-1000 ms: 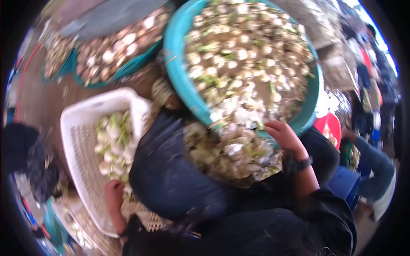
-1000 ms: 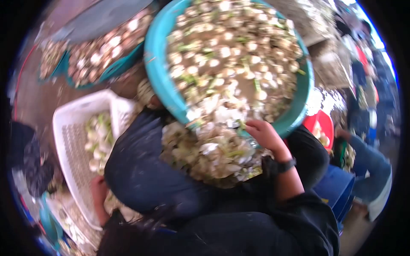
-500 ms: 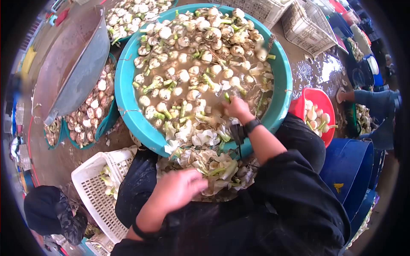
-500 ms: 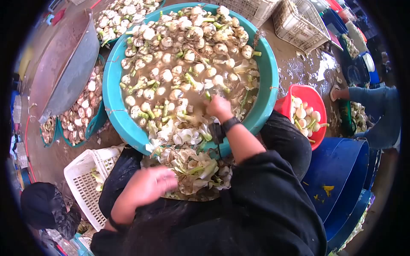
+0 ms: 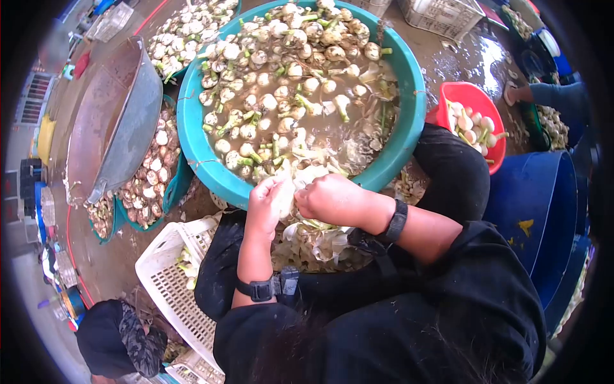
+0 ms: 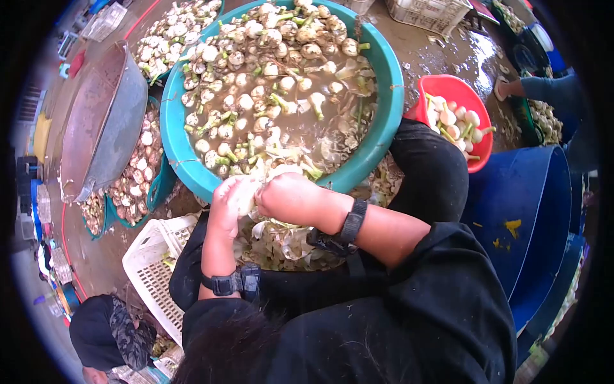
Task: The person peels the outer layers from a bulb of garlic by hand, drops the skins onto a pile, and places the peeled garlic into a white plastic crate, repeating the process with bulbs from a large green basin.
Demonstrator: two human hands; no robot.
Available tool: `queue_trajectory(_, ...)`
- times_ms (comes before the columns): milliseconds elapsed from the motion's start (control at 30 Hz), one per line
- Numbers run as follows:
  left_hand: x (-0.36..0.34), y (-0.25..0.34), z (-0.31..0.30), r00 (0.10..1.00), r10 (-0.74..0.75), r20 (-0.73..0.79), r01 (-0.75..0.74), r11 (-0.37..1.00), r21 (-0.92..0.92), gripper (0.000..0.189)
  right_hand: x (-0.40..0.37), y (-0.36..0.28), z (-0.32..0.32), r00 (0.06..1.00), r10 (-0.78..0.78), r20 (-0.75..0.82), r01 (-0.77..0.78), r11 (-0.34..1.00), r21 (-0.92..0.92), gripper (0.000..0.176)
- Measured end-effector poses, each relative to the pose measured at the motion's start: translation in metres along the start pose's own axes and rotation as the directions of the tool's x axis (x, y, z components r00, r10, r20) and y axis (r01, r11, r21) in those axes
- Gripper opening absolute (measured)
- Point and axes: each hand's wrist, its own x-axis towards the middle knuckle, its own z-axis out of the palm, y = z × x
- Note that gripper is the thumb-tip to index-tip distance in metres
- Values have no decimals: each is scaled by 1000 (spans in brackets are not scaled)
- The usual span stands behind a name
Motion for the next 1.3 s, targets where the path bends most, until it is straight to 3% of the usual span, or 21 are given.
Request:
queue_trajectory(133,-5,10,6,983,-169,73,169,986,2,25,-4,0,18,991,97,-94,-102,994,-48,15)
queue_trajectory(167,-3,11,0,958,-258,124,244,962,119,29,-5,4,18,930,365,51,-346,816,464,18)
queue_trajectory(200,-3,8,3,958,-257,129,242,962,124,29,-5,8,19,815,493,304,-505,347,790,21)
queue_trajectory(233,-3,4,6,979,-122,166,116,992,44,29,-7,13,24,698,489,522,-579,-43,814,25)
queue_trajectory(333,-5,6,6,978,47,203,-38,998,-47,32,-20,10,24,777,433,458,-352,-304,885,23)
queue_trajectory(367,-7,9,6,976,75,206,-65,996,-55,35,-21,7,26,804,473,359,-370,-75,926,22)
queue_trajectory(400,-9,12,9,976,74,207,-65,997,-50,35,-21,8,29,806,473,357,-366,-77,928,22)
queue_trajectory(467,-17,17,16,974,-150,171,105,964,245,40,-19,5,27,836,515,-192,-275,694,665,22)
queue_trajectory(533,-27,6,16,973,13,230,-83,951,299,42,-17,9,7,784,621,-10,-411,530,742,24)
queue_trajectory(600,-46,31,29,898,338,282,-416,444,793,40,-19,17,-7,607,565,559,-570,-181,801,21)
queue_trajectory(633,-50,37,33,726,503,470,-577,73,813,36,-17,26,24,658,496,567,-373,-439,817,21)
queue_trajectory(667,-50,31,33,728,502,467,-571,68,818,36,-16,23,23,664,489,565,-373,-439,818,21)
queue_trajectory(733,-47,1,24,816,565,124,-540,668,512,28,-16,13,20,802,400,444,-143,-593,793,22)
queue_trajectory(767,-43,-14,19,904,404,-140,-341,879,334,24,-19,6,20,845,405,349,-35,-610,792,24)
queue_trajectory(800,-36,-19,18,877,374,-303,-393,920,-2,25,-27,-1,12,848,399,349,-36,-614,789,24)
queue_trajectory(867,-35,-13,0,945,-167,-282,-74,730,-679,27,-49,-8,-7,926,378,-18,-76,232,970,22)
queue_trajectory(900,-33,-11,-4,927,-248,-280,-55,650,-758,37,-56,-9,-7,914,402,52,-1,-126,992,22)
queue_trajectory(967,-32,-9,-15,917,-287,-276,-42,619,-784,37,-65,8,-15,886,456,-84,266,-352,897,27)
queue_trajectory(1200,-47,4,-52,964,-262,-37,101,494,-864,38,-58,41,-29,846,519,-119,517,-746,420,27)
queue_trajectory(1267,-58,16,-58,902,-300,-310,-72,604,-794,36,-55,63,-2,903,416,-107,366,-616,698,27)
queue_trajectory(1300,-62,19,-59,878,-209,-430,-191,671,-717,33,-53,53,-5,925,373,76,-89,16,996,33)
